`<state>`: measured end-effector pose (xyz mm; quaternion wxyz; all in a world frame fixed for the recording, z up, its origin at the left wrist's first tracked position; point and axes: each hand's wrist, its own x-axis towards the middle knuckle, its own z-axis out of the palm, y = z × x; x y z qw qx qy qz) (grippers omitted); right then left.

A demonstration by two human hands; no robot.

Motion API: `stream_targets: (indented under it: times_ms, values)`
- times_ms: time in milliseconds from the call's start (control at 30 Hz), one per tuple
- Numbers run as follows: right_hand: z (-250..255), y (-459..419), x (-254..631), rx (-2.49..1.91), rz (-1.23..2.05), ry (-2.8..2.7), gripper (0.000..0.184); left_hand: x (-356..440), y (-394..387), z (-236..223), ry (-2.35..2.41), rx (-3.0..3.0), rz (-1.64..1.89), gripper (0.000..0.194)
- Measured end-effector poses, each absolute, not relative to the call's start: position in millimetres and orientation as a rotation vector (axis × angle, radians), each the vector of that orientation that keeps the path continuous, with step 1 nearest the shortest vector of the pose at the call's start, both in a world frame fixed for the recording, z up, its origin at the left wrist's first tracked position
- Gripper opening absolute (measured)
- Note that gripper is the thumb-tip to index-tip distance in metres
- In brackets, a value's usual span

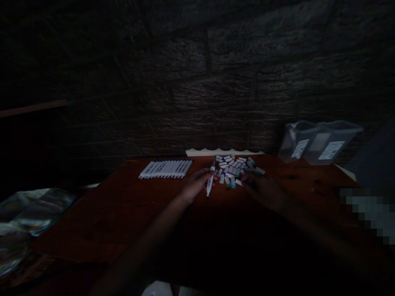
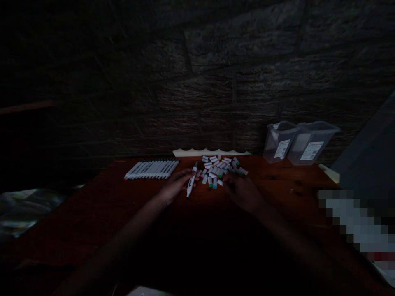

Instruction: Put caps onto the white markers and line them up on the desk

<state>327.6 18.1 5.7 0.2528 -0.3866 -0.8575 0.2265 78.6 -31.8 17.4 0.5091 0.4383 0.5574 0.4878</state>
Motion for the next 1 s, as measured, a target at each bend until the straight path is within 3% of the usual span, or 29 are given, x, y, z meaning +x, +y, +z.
stream_targets:
  times_ms: [1000]
  values:
    - [9.6,11.8,327.4,-1.059,0.577,-2.433,0.018,83.4,-35.5,20.1,1.37,1.128,1.13,0.033]
